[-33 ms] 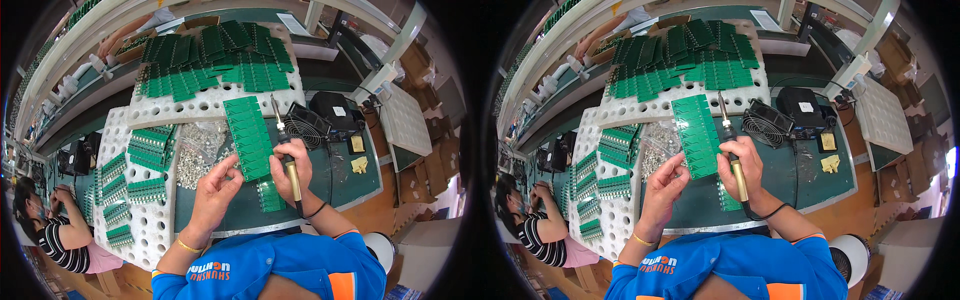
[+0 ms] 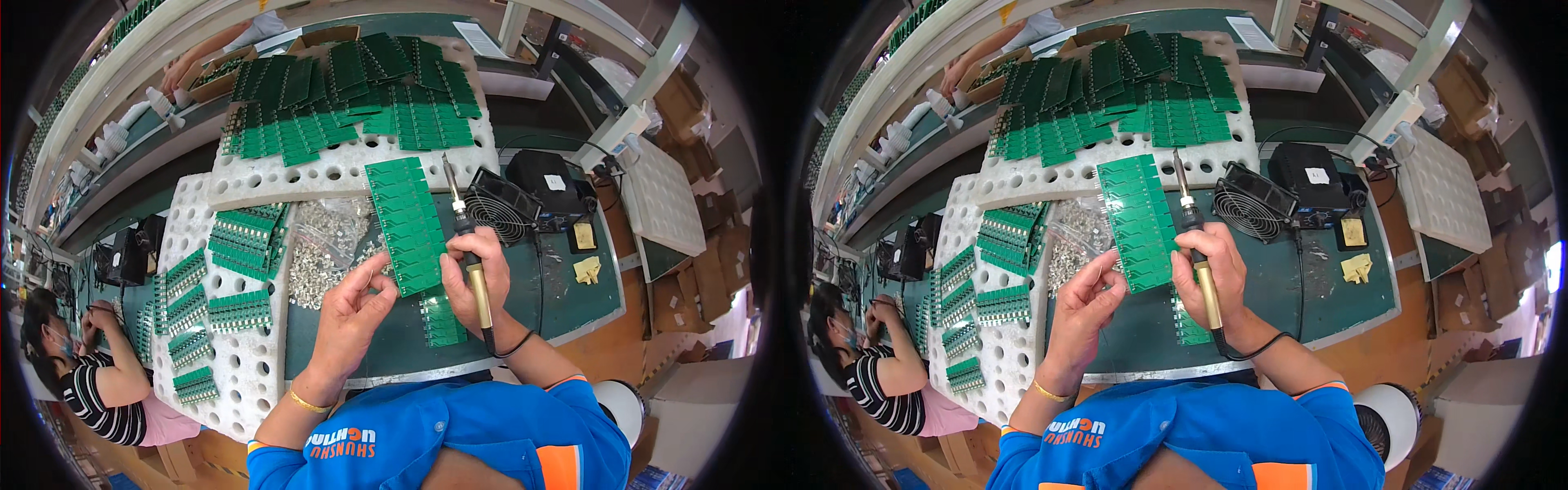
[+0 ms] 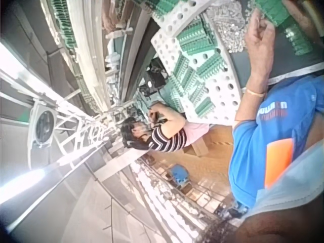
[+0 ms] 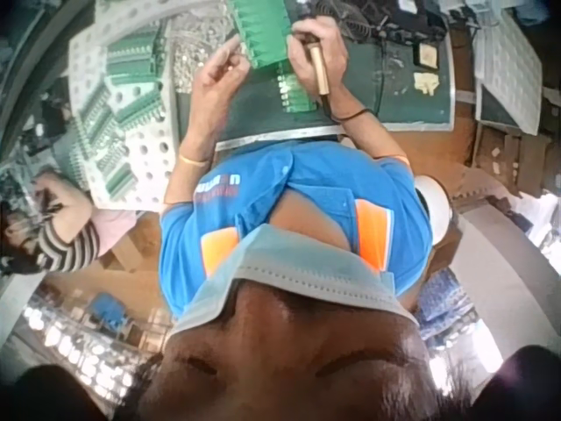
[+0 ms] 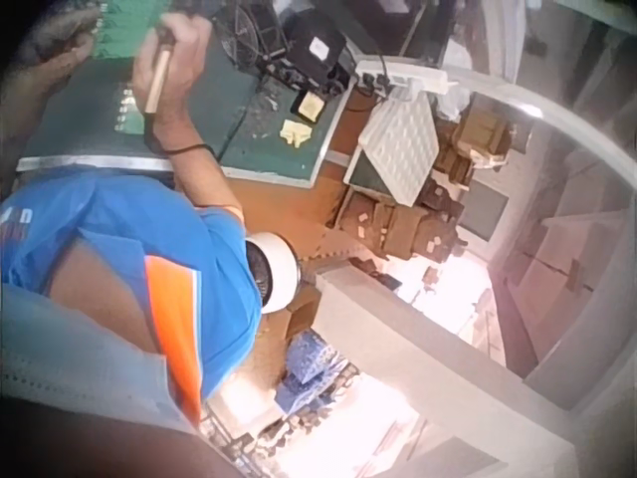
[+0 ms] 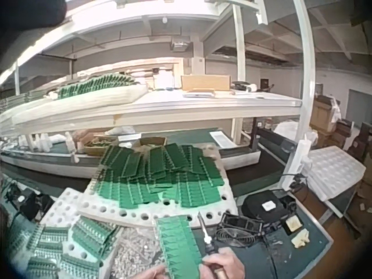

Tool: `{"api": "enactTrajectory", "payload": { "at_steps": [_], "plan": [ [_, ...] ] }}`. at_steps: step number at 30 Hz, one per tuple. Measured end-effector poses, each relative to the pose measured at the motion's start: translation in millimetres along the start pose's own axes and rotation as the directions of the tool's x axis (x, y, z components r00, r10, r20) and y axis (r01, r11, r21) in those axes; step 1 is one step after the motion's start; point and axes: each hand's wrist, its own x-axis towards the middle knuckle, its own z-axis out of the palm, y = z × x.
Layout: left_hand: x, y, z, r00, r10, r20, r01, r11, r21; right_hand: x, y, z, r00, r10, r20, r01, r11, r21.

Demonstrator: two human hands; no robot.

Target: The person solders components onto green circuit boards using a soldering iron and solder wire.

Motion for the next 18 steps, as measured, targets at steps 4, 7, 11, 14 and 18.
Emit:
{"api": "enactTrajectory", "payload": {
  "at_steps": [4, 7, 11, 14, 18],
  "plan": [
    [3.7, -3.5, -3.7, 1.000, 0.009, -0.005, -0.009, 1.000, 0.005, 1.3, 1.3, 1.2, 1.000, -0.025, 0.000, 0.025, 0.999, -0.036],
    [5.6, -6.3, -5.1, 1.000, 0.006, -0.011, -0.006, 1.000, 0.010, 0.6, 0.0, 1.6, 1.000, -0.020, 0.000, 0.020, 0.999, -0.047],
    [6.6, -6.7, -4.6, 1.000, -0.009, -0.015, 0.009, 1.000, 0.018, 0.1, 0.6, 0.8, 0.999, -0.033, -0.006, 0.033, 0.999, -0.038],
    [7.5, -6.9, -3.0, 1.000, -0.026, -0.017, 0.025, 0.999, -0.020, -0.7, 0.6, 0.6, 0.999, -0.033, -0.011, 0.033, 0.999, -0.038],
    [8.3, -10.8, -4.7, 1.000, -0.022, -0.005, 0.022, 0.999, -0.029, -0.5, 3.6, 0.2, 0.999, -0.050, 0.000, 0.050, 0.998, -0.046]
  ]
}}
